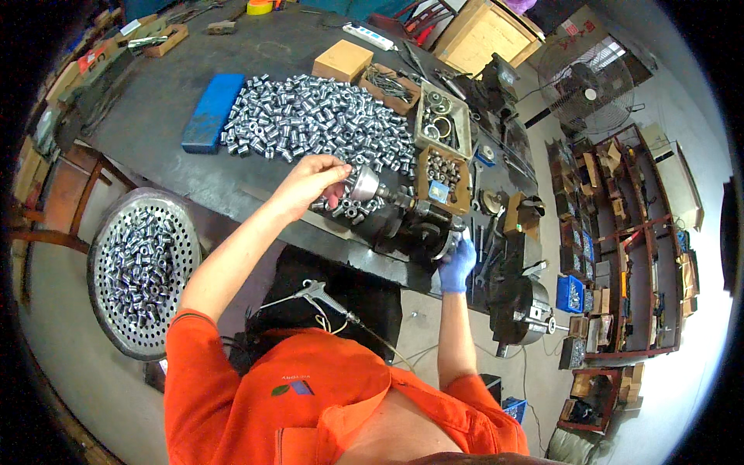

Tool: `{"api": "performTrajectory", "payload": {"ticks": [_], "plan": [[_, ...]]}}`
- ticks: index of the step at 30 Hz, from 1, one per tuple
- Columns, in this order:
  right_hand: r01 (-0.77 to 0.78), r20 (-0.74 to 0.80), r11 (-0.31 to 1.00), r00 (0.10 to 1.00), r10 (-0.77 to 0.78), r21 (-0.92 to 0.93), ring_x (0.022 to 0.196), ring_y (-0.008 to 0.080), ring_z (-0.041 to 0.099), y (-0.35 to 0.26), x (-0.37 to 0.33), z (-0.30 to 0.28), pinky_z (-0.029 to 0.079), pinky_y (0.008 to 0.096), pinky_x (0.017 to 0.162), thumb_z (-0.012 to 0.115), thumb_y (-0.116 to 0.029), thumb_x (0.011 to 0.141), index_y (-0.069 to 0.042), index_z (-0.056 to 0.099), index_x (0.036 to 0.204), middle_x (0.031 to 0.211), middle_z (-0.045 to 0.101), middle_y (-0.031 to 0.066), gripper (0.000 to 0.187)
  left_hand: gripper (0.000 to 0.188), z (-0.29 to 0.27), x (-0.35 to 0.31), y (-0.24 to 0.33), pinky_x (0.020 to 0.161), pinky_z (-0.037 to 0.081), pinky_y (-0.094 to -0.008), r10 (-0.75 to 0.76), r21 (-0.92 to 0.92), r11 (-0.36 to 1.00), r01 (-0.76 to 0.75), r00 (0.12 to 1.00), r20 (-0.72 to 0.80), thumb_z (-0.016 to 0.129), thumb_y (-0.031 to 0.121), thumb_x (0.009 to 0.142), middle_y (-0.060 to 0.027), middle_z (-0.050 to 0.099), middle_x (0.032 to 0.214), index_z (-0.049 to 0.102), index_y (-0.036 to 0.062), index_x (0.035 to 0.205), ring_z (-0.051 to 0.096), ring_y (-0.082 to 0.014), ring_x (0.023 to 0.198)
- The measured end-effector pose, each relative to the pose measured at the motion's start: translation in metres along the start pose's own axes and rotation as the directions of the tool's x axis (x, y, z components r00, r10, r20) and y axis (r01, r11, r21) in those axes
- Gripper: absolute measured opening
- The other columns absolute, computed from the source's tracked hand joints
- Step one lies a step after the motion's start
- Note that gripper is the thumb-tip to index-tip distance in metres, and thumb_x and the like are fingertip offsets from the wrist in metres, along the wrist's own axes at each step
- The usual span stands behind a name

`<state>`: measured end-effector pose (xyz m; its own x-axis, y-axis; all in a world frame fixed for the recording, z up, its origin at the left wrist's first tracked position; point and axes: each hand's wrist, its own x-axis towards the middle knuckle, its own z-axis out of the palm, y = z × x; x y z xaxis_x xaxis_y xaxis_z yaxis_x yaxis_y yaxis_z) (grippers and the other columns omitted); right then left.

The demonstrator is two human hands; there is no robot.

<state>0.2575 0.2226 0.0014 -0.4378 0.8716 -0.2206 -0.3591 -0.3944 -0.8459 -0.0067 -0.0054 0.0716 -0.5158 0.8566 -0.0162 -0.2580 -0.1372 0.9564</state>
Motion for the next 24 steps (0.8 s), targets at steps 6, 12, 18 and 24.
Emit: {"api": "performTrajectory", "payload": {"ticks": [6, 12, 18, 24], "plan": [[0.264, -0.034, 0.944, 0.961, -0.276, -0.198, 0.043, 0.0045, 0.044, -0.044, 0.057, 0.046, 0.030, 0.0186, 0.034, 0.060, -0.019, 0.082, -0.007, 0.057, 0.075, 0.055, 0.049, -0.0031, 0.015, 0.019, -0.062, -0.049, 0.008, 0.050, 0.043, -0.0230, 0.058, 0.171, 0.985, -0.029, 0.984, -0.171, 0.061, 0.019, 0.082, -0.0024, 0.057, 0.072, 0.059, 0.0016, 0.089, 0.053, -0.0091, 0.059], [0.361, 0.177, 0.893, 0.893, -0.414, 0.269, 0.045, 0.0030, 0.037, -0.075, -0.030, 0.055, 0.026, 0.0182, 0.035, 0.050, -0.015, 0.089, -0.001, 0.055, 0.082, 0.062, 0.048, -0.0011, 0.016, 0.017, -0.168, -0.193, 0.016, 0.046, 0.037, -0.0232, 0.175, 0.503, 0.831, 0.237, 0.747, -0.641, 0.060, 0.015, 0.079, -0.0018, 0.052, 0.063, 0.058, -0.0022, 0.082, 0.047, -0.0082, 0.052], [0.410, 0.139, 0.911, 0.900, -0.412, 0.046, 0.042, 0.0045, 0.038, -0.038, -0.062, 0.011, 0.031, 0.0176, 0.035, 0.058, -0.024, 0.085, -0.001, 0.057, 0.080, 0.054, 0.046, -0.0004, 0.024, 0.023, -0.209, -0.270, 0.012, 0.066, 0.046, -0.0396, 0.496, 0.717, 0.012, 0.697, 0.618, -0.610, 0.059, 0.014, 0.075, -0.0207, 0.061, 0.079, 0.058, -0.0005, 0.094, 0.060, -0.0331, 0.073], [0.181, -0.070, 0.981, 0.980, -0.186, -0.071, 0.046, 0.0047, 0.042, 0.007, -0.010, 0.007, 0.029, 0.0179, 0.038, 0.054, -0.022, 0.087, -0.008, 0.056, 0.074, 0.059, 0.050, -0.0020, 0.019, 0.025, -0.137, -0.142, 0.003, 0.071, 0.049, -0.0340, 0.303, 0.831, 0.493, 0.260, 0.843, -0.444, 0.060, 0.015, 0.076, -0.0178, 0.064, 0.088, 0.062, 0.0011, 0.097, 0.063, -0.0308, 0.081]]}}
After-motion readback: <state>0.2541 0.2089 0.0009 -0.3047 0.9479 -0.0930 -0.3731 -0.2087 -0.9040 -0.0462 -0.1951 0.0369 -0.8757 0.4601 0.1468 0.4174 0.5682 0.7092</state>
